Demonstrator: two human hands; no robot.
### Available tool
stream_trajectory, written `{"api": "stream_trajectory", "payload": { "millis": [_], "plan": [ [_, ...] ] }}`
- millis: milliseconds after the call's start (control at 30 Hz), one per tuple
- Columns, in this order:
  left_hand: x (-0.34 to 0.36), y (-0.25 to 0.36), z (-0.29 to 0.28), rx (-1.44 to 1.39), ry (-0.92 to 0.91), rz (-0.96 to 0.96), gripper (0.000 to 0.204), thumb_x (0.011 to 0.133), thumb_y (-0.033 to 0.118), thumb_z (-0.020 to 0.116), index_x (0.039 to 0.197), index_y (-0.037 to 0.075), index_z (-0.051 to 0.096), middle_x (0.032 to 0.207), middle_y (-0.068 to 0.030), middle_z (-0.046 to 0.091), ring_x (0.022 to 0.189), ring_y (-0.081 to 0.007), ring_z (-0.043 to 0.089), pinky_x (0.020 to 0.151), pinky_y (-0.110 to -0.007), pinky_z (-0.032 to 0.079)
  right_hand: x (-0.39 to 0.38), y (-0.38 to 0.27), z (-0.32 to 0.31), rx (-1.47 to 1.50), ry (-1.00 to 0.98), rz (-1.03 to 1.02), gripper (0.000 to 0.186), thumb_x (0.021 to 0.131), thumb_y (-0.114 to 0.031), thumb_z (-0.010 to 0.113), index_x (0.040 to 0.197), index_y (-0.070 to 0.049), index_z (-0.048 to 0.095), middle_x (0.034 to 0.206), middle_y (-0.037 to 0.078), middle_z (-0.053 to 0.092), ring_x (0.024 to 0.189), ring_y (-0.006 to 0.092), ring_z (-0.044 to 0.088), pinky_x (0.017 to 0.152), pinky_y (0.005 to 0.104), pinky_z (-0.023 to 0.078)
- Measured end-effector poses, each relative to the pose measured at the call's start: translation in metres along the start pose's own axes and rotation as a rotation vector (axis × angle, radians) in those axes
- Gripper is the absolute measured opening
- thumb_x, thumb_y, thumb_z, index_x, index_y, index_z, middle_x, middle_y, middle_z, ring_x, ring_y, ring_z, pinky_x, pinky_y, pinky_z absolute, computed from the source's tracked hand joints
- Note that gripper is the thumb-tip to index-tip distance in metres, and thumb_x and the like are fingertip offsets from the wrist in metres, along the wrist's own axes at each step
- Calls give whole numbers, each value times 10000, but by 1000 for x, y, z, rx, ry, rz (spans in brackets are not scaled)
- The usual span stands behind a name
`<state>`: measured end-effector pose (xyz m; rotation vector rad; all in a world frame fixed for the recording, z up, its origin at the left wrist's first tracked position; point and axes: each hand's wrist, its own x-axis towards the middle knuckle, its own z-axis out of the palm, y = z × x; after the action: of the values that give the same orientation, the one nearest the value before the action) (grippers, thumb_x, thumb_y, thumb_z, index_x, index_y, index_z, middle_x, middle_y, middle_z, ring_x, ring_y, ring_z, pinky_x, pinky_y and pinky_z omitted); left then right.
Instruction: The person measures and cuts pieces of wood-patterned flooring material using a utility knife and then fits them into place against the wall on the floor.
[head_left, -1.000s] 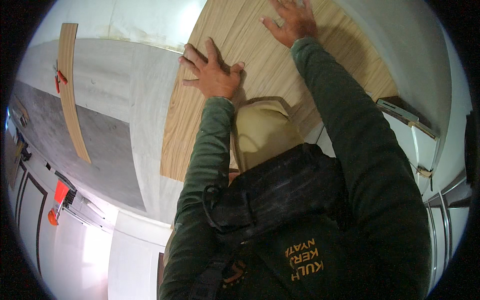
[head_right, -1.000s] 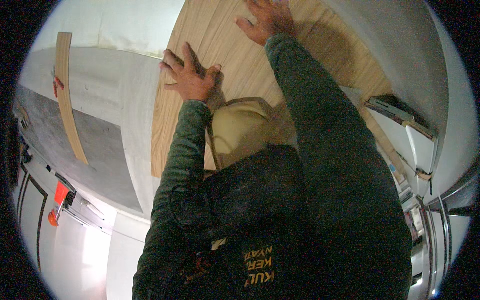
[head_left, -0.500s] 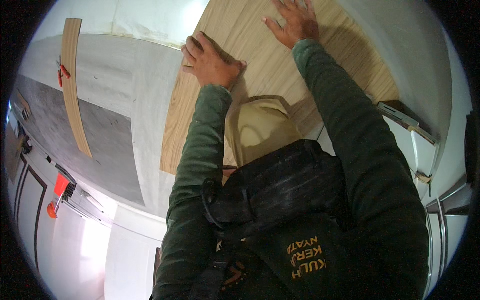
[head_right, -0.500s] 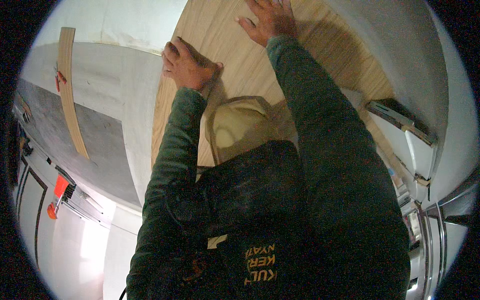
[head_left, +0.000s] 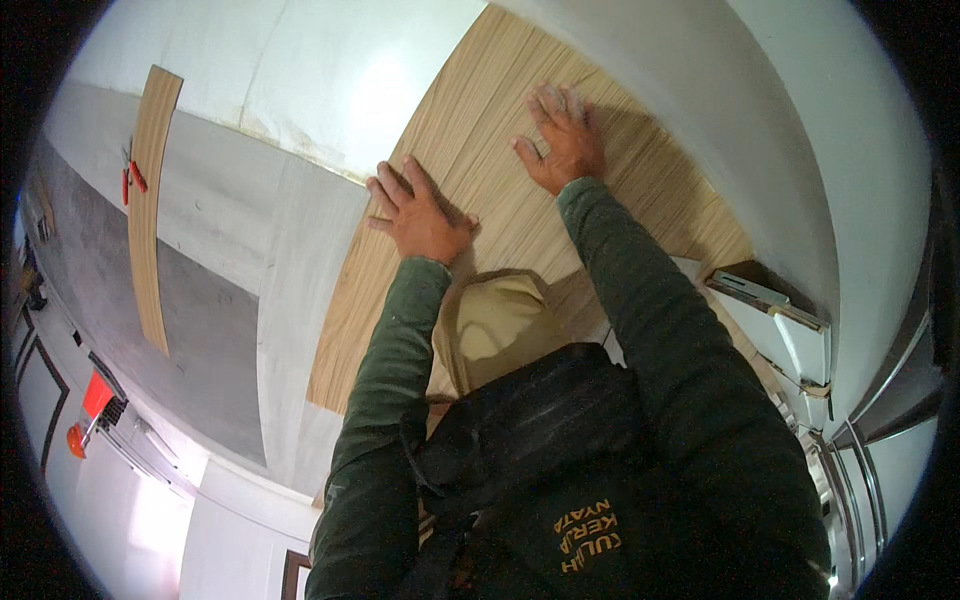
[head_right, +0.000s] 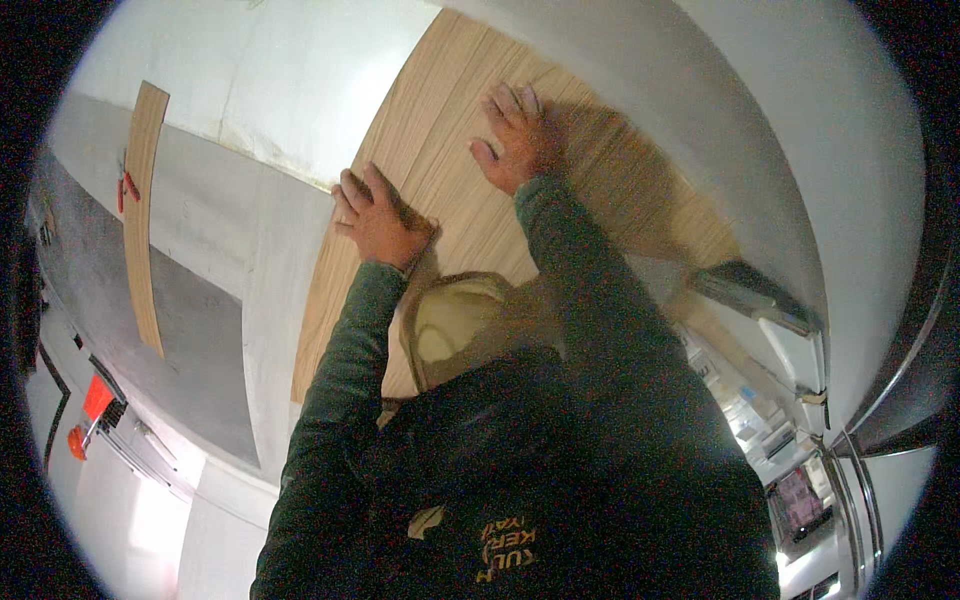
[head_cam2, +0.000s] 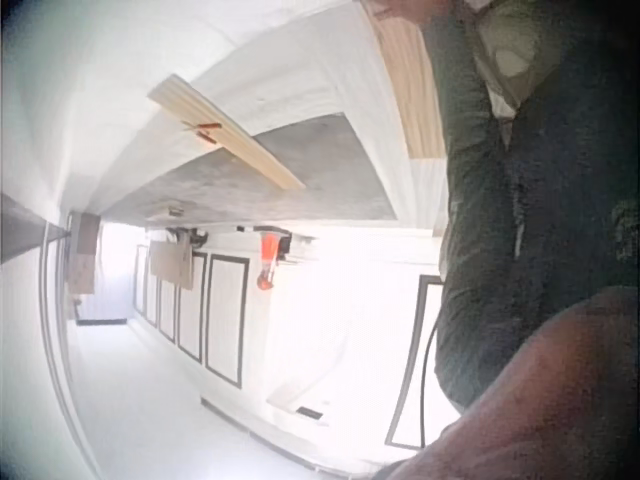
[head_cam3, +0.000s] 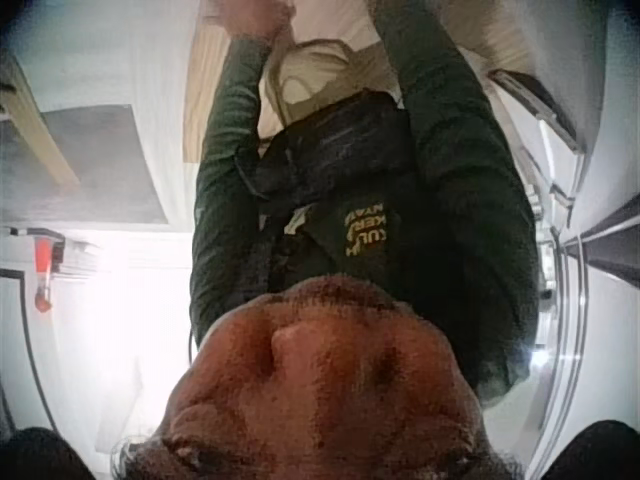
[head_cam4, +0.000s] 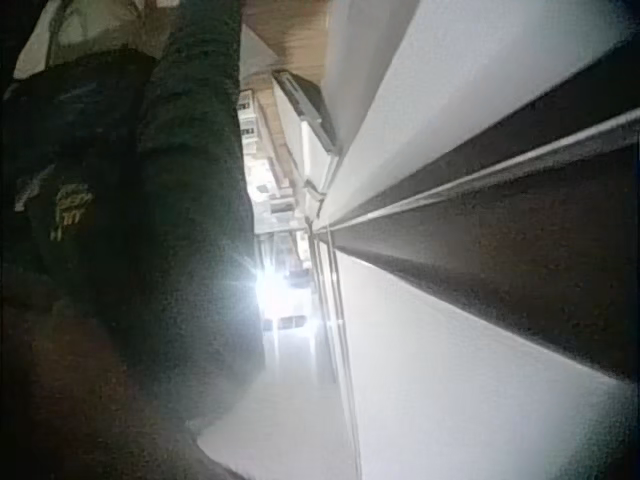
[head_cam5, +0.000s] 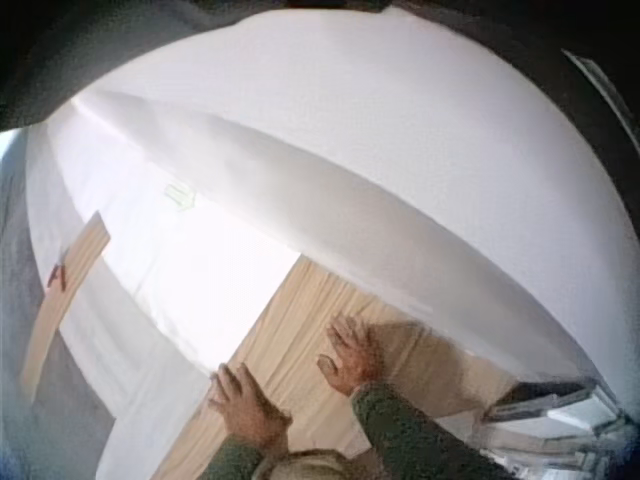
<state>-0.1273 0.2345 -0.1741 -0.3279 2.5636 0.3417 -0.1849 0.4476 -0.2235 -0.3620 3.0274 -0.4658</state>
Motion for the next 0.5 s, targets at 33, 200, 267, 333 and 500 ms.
{"api": "stream_trajectory", "payload": {
  "millis": [33, 200, 267, 333, 500],
  "plan": [
    [0, 0, 2, 11, 19, 6, 1264, 583, 388, 879, 1538, 52, 123, 1571, -296, 26, 1446, -517, -7, 1047, -769, 130, 1, 0, -2, 9, 11, 0, 618, 879, -461, 623, 1357, -76, 552, 1480, 104, 440, 1367, 373, 370, 1109, 554, 285],
    [2, -1, 2, 43, 58, 19, 1267, 559, 400, 878, 1531, 55, 142, 1562, -304, 67, 1445, -516, 43, 1026, -779, 163, 6, -1, -9, 60, -18, 12, 616, 868, -457, 635, 1344, -75, 560, 1473, 100, 447, 1378, 367, 355, 1121, 561, 264],
    [2, 0, 1, 64, 38, 4, 1270, 559, 407, 878, 1532, 61, 138, 1563, -303, 64, 1446, -517, 37, 1024, -781, 165, 5, -2, -8, 73, 0, 16, 611, 862, -448, 641, 1341, -79, 562, 1479, 95, 440, 1386, 368, 346, 1128, 572, 251],
    [4, 4, -1, 69, 9, -9, 1279, 566, 406, 882, 1537, 61, 124, 1568, -298, 37, 1448, -515, 7, 1030, -780, 152, 3, 0, -5, 74, 15, 24, 608, 856, -439, 649, 1341, -82, 562, 1490, 89, 428, 1394, 370, 336, 1133, 581, 241],
    [3, 2, -2, 76, -33, -17, 1314, 572, 417, 886, 1544, 51, 82, 1577, -293, -21, 1451, -511, -50, 1043, -773, 137, 2, -2, -3, 51, 77, 8, 611, 815, -437, 657, 1301, -75, 576, 1483, 72, 421, 1359, 359, 368, 1098, 567, 280]
  ]
}}
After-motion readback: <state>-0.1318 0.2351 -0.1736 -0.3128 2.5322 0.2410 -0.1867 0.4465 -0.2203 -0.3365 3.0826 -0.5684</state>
